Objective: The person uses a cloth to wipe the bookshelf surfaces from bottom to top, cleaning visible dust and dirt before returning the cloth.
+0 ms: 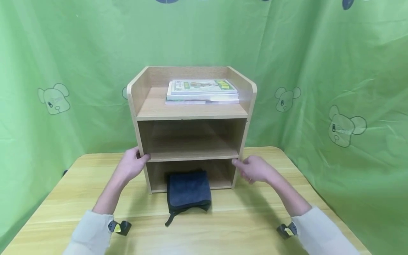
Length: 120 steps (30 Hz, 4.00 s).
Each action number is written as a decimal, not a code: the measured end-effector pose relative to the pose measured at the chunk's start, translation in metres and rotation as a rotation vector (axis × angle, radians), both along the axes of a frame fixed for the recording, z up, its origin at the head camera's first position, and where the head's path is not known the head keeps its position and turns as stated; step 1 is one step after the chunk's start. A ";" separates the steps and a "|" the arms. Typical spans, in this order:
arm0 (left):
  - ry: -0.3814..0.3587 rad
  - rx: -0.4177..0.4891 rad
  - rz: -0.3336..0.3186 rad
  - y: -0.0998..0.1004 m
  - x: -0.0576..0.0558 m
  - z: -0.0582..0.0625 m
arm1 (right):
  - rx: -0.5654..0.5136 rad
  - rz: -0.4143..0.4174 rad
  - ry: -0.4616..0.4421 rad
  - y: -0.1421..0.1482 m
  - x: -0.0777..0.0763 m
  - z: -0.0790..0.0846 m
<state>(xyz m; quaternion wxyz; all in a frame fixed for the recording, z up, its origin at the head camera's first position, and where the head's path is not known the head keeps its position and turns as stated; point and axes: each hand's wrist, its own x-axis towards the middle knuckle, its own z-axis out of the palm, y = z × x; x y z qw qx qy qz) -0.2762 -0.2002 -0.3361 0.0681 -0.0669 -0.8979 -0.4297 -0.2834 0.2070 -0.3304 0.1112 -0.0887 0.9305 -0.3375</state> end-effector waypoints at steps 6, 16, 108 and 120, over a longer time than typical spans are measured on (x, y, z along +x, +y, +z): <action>0.012 -0.008 0.002 0.000 -0.001 0.000 | 0.013 0.036 -0.011 -0.025 0.007 -0.020; 0.020 -0.001 -0.006 -0.002 -0.002 -0.001 | 0.184 0.078 0.377 -0.095 0.003 -0.046; 0.094 -0.001 -0.008 0.000 -0.001 -0.011 | 0.558 0.151 0.184 -0.257 0.041 -0.082; 0.081 0.012 -0.006 0.001 0.000 -0.009 | 0.761 0.051 0.141 -0.287 0.030 -0.089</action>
